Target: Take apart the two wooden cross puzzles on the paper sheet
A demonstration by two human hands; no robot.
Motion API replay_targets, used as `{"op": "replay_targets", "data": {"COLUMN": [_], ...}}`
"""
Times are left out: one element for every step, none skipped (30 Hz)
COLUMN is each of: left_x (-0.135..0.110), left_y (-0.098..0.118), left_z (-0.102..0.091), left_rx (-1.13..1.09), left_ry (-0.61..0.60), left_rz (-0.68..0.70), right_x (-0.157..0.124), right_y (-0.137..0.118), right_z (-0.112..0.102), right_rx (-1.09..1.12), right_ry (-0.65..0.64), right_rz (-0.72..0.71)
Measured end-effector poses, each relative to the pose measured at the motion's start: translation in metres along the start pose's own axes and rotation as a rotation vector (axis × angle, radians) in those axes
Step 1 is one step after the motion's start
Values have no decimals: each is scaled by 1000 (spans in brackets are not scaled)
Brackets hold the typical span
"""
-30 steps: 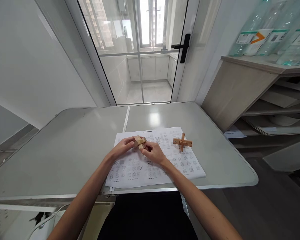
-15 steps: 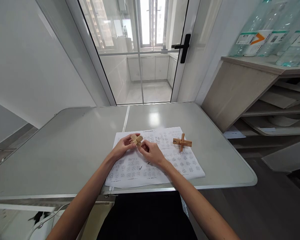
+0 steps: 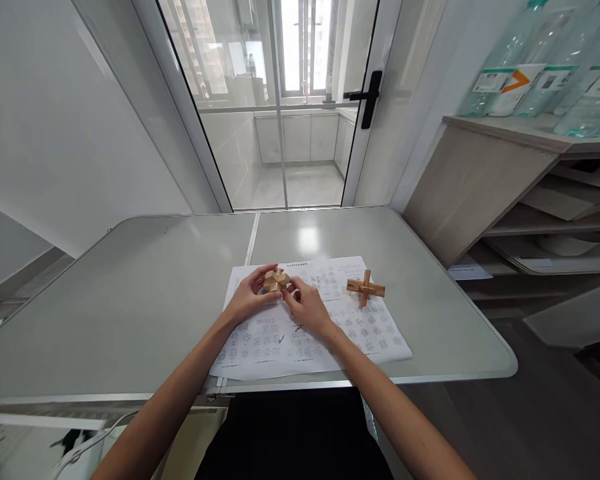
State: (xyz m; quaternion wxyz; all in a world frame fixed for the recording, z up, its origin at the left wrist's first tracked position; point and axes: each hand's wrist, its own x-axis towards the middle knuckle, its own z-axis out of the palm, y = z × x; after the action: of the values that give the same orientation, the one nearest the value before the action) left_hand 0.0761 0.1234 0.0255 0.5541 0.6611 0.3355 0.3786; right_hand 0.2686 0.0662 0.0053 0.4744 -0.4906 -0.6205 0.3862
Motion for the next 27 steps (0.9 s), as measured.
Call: {"op": "replay_targets", "data": {"left_x": [0, 1, 1, 1, 1, 1, 1, 1, 1, 1, 1, 1, 2, 2, 3, 3, 3, 3, 4, 3, 3, 3, 3, 2, 2, 1, 0], "left_y": [0, -1, 0, 0, 1, 1, 3, 4, 5, 6, 6, 6, 6, 5, 5, 4, 3, 2, 2, 2, 3, 4, 5, 6, 8, 8, 8], "left_z": [0, 0, 1, 1, 1, 1, 1, 1, 1, 2, 2, 2, 2, 2, 3, 3, 3, 3, 4, 4, 5, 6, 6, 7, 8, 9, 9], "left_rx": [7, 12, 17, 24, 31, 36, 41, 46, 52, 59, 66, 75, 83, 92, 101, 109, 116, 122, 124, 126, 128, 132, 139, 146, 156, 167, 179], "left_ry": [16, 28, 38, 43, 42, 33, 18, -1, -19, -36, -48, -57, -61, -63, -61, -56, -50, -44, -41, -42, -45, -49, -54, -56, -57, -52, -41], "left_rz": [5, 11, 17, 23, 27, 30, 31, 31, 31, 31, 32, 33, 34, 34, 31, 25, 19, 12, 7, 1, -4, -11, -19, -28, -36, -44, -52], "right_x": [1, 2, 2, 3, 3, 4, 4, 4, 3, 3, 3, 3, 3, 3, 3, 3, 3, 3, 3, 4, 4, 3, 3, 3, 3, 2, 2], "right_y": [1, 2, 3, 4, 5, 5, 5, 5, 5, 4, 4, 3, 3, 3, 3, 3, 3, 4, 5, 6, 7, 8, 10, 11, 12, 13, 14], "right_z": [0, 0, -1, -1, -1, -1, -2, -2, -2, -3, -3, -3, -4, -4, -5, -5, -6, -6, -6, -7, -7, -7, -6, -6, -6, -5, -5], "right_rx": [3, 5, 5, 4, 2, -1, -5, -9, -15, -22, -32, -43, -55, -69, -81, -94, -106, -118, -131, -144, -158, -172, -187, -201, -213, -222, -227], "right_ry": [5, 10, 12, 12, 9, 4, -3, -11, -19, -23, -24, -20, -12, 0, 16, 34, 54, 76, 99, 121, 142, 159, 172, 182, 190, 195, 199], "right_rz": [2, 3, 1, -1, -5, -8, -13, -18, -24, -29, -34, -37, -41, -43, -46, -48, -50, -51, -52, -54, -56, -59, -62, -66, -69, -73, -77]}}
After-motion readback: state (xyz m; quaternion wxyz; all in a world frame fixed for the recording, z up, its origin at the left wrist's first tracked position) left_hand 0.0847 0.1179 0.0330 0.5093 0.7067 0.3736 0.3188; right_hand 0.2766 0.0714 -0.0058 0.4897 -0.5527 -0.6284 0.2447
